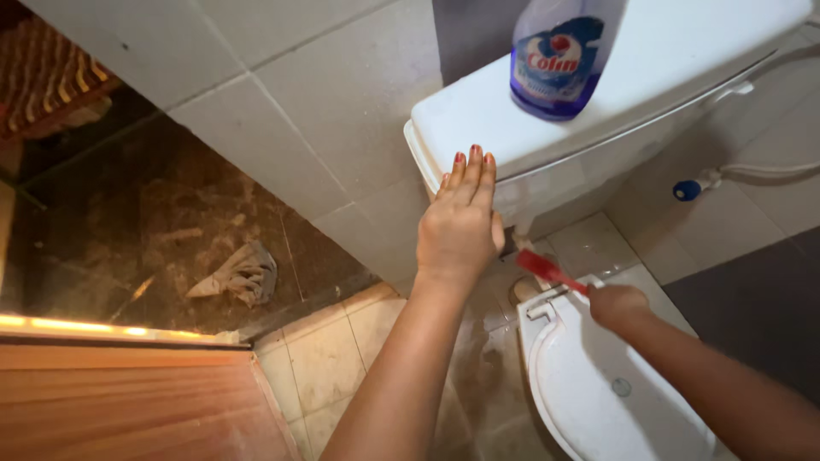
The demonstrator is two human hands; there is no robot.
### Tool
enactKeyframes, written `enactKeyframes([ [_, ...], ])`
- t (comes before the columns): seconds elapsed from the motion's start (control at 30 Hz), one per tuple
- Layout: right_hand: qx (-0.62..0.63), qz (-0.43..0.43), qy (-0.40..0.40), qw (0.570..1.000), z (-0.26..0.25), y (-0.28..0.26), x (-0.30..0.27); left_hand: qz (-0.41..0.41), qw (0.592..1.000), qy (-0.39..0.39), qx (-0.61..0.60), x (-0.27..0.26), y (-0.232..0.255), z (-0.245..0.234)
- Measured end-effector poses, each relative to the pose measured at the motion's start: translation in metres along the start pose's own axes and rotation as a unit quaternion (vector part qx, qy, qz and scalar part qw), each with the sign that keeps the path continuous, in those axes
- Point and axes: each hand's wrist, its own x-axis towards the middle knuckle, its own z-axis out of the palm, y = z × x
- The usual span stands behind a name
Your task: The person sprays a cleaning solution onto the toilet seat and tank, scrubs the surfaces with a red brush, and rinses the toilet with a handheld bidet sprayer. The person also flushes the toilet and rinses the interior bowl.
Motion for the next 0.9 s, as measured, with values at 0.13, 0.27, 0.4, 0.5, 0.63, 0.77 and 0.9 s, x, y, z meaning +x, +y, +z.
enactKeyframes([
  [0.13,-0.026,-0.001,0.093,0.995,0.042,-0.016,0.024,0.003,1.000,0.000,0.008,0.001,0.000,-0.002],
  [0.27,0.021,0.033,0.166,0.985,0.044,-0.048,0.074,0.000,1.000,-0.003,0.004,0.001,0.000,-0.003],
  [0.4,0.058,0.062,0.100,0.991,0.057,-0.049,0.066,0.004,1.000,-0.003,0.002,0.001,-0.001,-0.002],
  [0.5,0.151,0.071,0.066,0.984,0.072,-0.025,0.022,0.003,1.000,-0.001,0.009,0.002,-0.001,-0.002],
  [0.63,0.314,0.116,0.023,0.942,0.078,-0.012,-0.029,0.006,1.000,-0.004,0.013,0.001,-0.003,-0.001],
  [0.77,0.597,0.193,0.044,0.778,0.091,-0.041,-0.089,0.017,1.000,-0.004,0.014,0.001,-0.008,0.002],
  [0.9,0.777,0.182,0.122,0.590,0.083,-0.104,-0.156,0.014,1.000,-0.015,0.011,0.004,-0.011,0.002],
])
